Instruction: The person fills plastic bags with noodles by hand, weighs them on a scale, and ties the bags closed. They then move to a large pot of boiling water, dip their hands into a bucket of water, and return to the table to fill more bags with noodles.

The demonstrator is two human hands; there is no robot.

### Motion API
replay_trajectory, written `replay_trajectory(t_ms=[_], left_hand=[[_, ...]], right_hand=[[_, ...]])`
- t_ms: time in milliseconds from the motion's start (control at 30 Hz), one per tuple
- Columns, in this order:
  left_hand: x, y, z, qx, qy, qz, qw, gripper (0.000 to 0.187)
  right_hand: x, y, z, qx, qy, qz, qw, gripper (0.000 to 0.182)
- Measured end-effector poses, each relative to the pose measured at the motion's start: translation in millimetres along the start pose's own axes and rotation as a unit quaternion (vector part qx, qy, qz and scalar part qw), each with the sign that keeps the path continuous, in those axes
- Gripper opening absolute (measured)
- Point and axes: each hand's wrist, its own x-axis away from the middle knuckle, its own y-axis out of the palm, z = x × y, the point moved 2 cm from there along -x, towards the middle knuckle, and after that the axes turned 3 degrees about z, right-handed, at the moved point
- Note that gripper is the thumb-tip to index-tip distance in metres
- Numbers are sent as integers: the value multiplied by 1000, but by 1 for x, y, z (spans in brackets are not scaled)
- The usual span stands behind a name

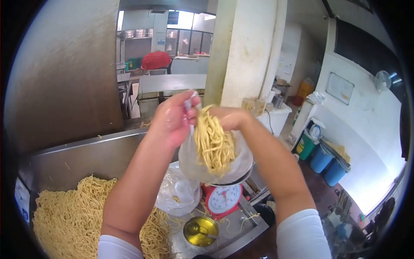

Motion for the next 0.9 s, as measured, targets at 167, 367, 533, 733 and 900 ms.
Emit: replay_trajectory(t_ms=[167, 367, 533, 733, 900], left_hand=[[10, 31, -9, -96, 28, -33, 994, 18], [17, -6, 14, -77, 22, -41, 996, 18], [11, -3, 17, -70, 42, -10, 997, 18], [0, -18, 23, -44, 43, -67, 996, 26], [9, -64, 32, -46, 56, -29, 997, 27]], right_hand=[[-2, 3, 85, -336, 0, 39, 941, 40], [19, -36, 179, 193, 103, 217, 951, 36], [28, -57, 121, 488, 243, 179, 819, 32], [22, -72, 115, 459, 284, 22, 841, 31], [35, -98, 127, 582, 281, -3, 764, 32]])
